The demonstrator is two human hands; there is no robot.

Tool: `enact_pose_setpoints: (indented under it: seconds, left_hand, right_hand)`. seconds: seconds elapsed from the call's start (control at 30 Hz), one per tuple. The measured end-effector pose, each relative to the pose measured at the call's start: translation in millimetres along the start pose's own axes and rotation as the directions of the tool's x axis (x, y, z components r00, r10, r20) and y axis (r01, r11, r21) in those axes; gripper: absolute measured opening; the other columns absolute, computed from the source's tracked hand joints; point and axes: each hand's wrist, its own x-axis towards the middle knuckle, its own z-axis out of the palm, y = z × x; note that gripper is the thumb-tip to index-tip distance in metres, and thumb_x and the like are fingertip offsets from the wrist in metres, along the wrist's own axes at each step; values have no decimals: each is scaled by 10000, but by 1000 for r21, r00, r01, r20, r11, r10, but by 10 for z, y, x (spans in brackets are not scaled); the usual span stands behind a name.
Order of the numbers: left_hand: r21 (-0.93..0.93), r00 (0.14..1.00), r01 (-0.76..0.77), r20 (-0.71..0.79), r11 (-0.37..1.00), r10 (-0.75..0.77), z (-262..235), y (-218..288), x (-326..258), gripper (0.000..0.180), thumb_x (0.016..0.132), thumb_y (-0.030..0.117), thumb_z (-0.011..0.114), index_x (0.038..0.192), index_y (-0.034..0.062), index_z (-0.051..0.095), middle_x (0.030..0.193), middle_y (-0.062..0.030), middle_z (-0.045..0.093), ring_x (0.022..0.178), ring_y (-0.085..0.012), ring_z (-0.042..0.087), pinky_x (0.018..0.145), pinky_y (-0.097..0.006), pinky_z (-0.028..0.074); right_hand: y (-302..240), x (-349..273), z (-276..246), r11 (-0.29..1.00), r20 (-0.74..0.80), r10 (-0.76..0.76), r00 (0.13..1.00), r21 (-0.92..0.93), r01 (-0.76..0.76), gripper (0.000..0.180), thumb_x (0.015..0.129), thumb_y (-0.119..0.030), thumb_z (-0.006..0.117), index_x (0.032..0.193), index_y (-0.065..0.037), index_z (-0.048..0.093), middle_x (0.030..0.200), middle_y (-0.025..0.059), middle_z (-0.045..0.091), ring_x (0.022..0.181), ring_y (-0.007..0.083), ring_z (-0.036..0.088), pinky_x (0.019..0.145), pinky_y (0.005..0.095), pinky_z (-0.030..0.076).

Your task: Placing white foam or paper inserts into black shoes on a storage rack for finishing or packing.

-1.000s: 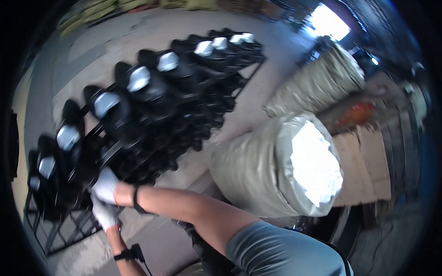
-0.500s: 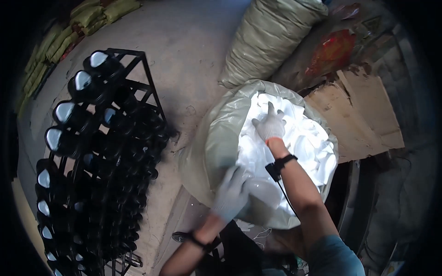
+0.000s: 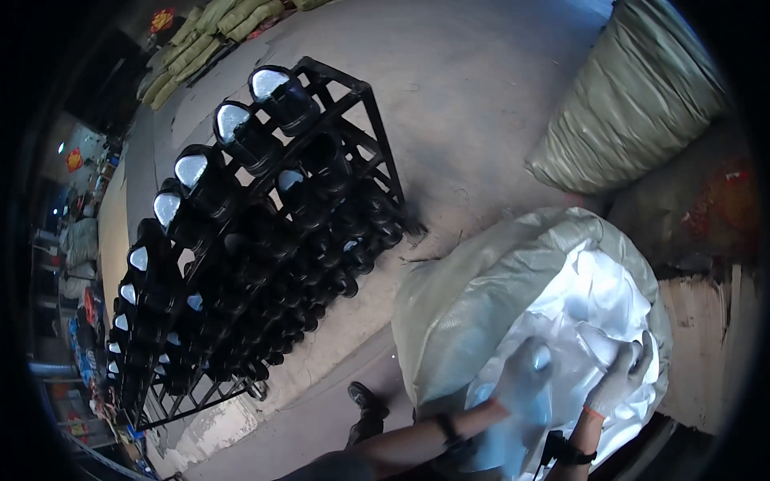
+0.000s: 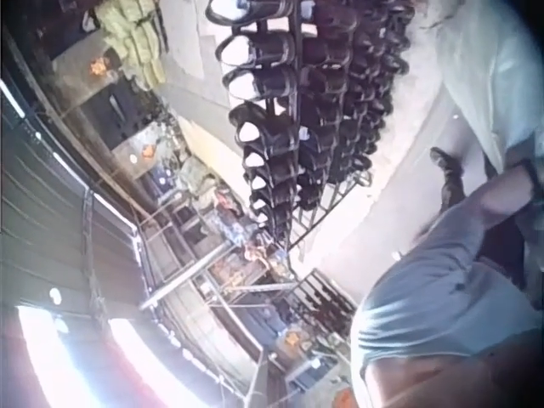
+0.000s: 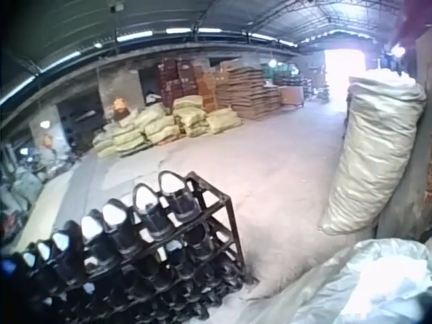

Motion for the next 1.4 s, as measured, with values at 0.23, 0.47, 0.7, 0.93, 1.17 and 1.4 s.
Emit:
enact_pose_setpoints:
  seconds: [0.23, 0.47, 0.7, 0.93, 1.17, 1.4]
  left_hand:
    - [85, 992, -89, -77, 992, 95, -2351, 1288, 207, 737, 915, 82, 797, 1587, 95, 495, 1311, -277, 709, 1217, -455, 719, 1018, -505, 587]
    - [192, 937, -12, -341, 981, 78, -4307, 1199, 941, 1001, 909, 76, 774, 1729, -38, 211, 974, -163, 792, 870, -266, 793, 852, -394, 649]
    - [550, 862, 250, -502, 797, 76, -4893, 708, 1657, 629, 874, 142, 789, 1323, -141, 449, 1030, -408, 740, 1026, -525, 765, 903, -523, 651]
    - [540, 868, 154, -475, 828, 149, -5040, 551, 1477, 493, 891, 53, 736, 1231, -127, 429, 929, -389, 730, 936, -538, 756, 822, -560, 638]
    - [590, 917, 137, -379, 796, 123, -4981, 626, 1337, 587, 899, 39, 724, 1346, -165, 402, 936, -406, 723, 939, -551, 751, 819, -557, 641]
    - [350, 746, -101, -593, 931, 304, -5065, 662, 777, 591, 946, 63, 736, 1433, -109, 448, 1004, -311, 755, 938, -470, 771, 863, -514, 623]
  right_hand:
    - [-1964, -592, 1163, 770, 740, -548, 391, 262, 582, 456, 840, -115, 809, 1284, -45, 735, 1275, 163, 723, 1185, 309, 690, 1079, 369, 510]
    - [-2479, -548, 2852, 879, 843, -337, 419, 441, -180, 448, 932, -61, 715, 1377, -36, 667, 1167, 76, 744, 1010, 179, 709, 836, 280, 554]
    - [-2917, -1121, 4815, 902, 912, -290, 289, 362, -236, 292, 989, -220, 719, 1250, -89, 734, 1013, 7, 755, 766, 146, 703, 668, 292, 553]
    - [-3653, -1872, 5577, 226, 895, -431, -112, 228, 947, 374, 996, -388, 682, 1298, -195, 791, 1313, 97, 793, 1100, 345, 753, 956, 452, 586]
    - [-3343, -1721, 5939, 92, 815, -570, -110, 196, 976, 374, 1069, -386, 604, 1292, -168, 809, 1375, 140, 768, 1292, 349, 711, 1083, 485, 556]
    - [-3496, -1801, 4664, 371, 767, -614, -187, 490, 789, 434, 978, -305, 748, 1349, -79, 746, 1281, 182, 750, 1034, 363, 748, 828, 504, 598]
